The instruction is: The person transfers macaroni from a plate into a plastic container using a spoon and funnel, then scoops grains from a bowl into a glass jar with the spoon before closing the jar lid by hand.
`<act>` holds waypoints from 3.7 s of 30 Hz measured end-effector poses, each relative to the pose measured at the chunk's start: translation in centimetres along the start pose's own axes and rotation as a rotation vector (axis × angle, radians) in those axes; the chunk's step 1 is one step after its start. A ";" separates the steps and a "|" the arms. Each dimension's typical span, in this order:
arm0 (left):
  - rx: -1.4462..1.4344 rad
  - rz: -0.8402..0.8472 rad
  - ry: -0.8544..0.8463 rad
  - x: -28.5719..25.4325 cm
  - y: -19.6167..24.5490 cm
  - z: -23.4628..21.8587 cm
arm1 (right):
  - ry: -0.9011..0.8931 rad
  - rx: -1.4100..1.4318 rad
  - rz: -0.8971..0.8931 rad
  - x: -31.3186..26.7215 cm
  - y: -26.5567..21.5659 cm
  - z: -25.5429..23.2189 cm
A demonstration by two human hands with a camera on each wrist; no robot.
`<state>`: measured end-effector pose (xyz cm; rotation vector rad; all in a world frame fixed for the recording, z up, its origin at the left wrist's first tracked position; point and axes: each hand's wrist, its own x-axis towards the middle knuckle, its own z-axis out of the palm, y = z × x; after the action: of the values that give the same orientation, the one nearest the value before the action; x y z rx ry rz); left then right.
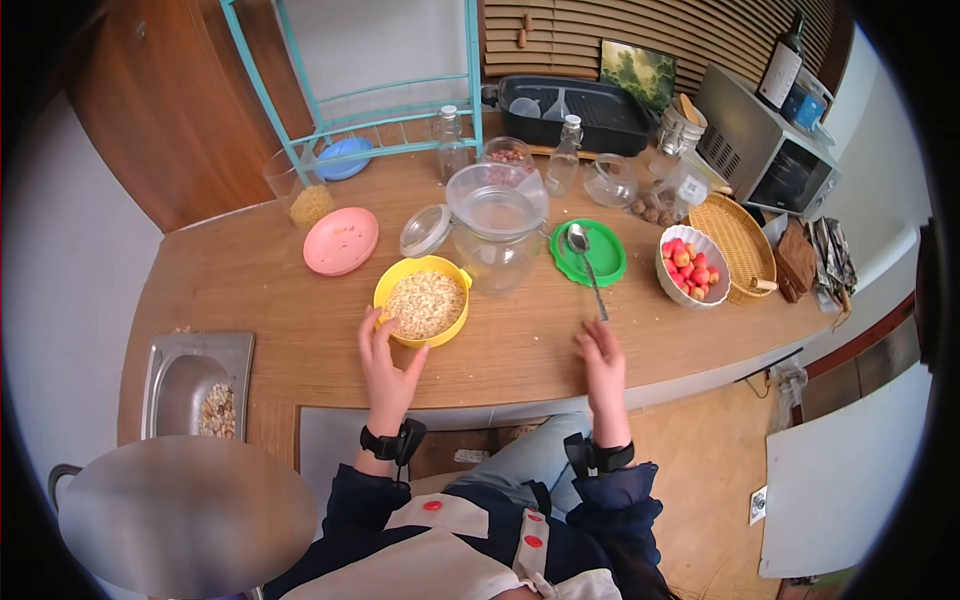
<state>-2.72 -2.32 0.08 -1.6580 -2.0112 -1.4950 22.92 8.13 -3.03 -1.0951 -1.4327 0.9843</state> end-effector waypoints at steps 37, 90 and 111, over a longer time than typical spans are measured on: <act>-0.192 -0.266 -0.050 0.2 -2.1 0.7 | 0.156 0.218 -0.630 0.8 -8.4 -0.4; -0.295 -0.268 -0.068 -0.3 -2.6 0.8 | -0.448 0.638 0.360 6.2 -4.6 5.9; -0.148 -0.295 -0.428 6.1 -2.5 -4.3 | -0.424 0.672 0.335 6.9 -5.4 5.2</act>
<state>-9.05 -1.12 4.64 -1.9468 -2.5147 -1.5082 16.77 13.41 3.23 -0.6450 -1.1005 1.8589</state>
